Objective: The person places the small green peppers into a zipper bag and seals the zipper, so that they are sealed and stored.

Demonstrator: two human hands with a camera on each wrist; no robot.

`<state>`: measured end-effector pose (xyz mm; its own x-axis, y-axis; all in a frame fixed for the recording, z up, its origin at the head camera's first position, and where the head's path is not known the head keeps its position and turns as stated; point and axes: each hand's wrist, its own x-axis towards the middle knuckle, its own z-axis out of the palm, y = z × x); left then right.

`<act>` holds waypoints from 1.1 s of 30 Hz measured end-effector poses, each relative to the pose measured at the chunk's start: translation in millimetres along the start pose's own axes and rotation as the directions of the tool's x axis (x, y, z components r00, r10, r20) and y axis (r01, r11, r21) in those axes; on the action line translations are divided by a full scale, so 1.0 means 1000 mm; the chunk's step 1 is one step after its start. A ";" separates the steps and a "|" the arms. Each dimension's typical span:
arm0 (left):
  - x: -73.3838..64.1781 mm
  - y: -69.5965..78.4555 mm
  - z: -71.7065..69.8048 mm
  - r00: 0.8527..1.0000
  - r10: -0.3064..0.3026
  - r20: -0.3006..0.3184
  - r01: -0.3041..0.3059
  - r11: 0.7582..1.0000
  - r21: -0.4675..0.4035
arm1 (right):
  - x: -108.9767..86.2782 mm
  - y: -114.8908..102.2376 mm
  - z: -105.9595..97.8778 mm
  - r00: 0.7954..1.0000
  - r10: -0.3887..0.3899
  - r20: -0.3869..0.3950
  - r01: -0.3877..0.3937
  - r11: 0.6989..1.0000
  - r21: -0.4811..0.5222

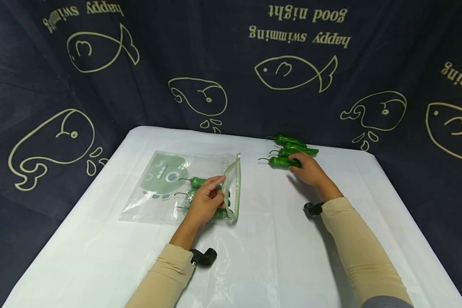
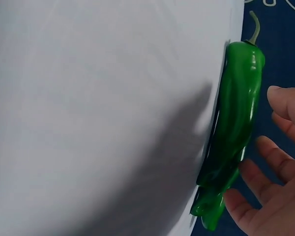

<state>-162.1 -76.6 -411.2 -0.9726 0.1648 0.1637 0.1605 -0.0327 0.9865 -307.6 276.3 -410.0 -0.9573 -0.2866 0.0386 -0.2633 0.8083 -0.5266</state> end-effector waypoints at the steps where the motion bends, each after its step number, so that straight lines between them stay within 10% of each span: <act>1: 0.000 0.000 0.000 1.000 0.000 0.000 0.000 1.000 -0.001 | 0.000 0.001 0.000 1.000 0.006 0.004 -0.006 1.000 0.001; 33: -0.001 0.001 0.001 1.000 -0.007 -0.015 0.007 1.000 0.009 | 0.003 0.006 0.002 0.999 -0.036 0.029 0.037 0.998 -0.049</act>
<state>-160.9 -75.7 -410.4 -0.9760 0.1505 0.1571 0.1555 -0.0226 0.9876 -311.4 279.2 -415.1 -0.9433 -0.3301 0.0333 -0.3044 0.8211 -0.4828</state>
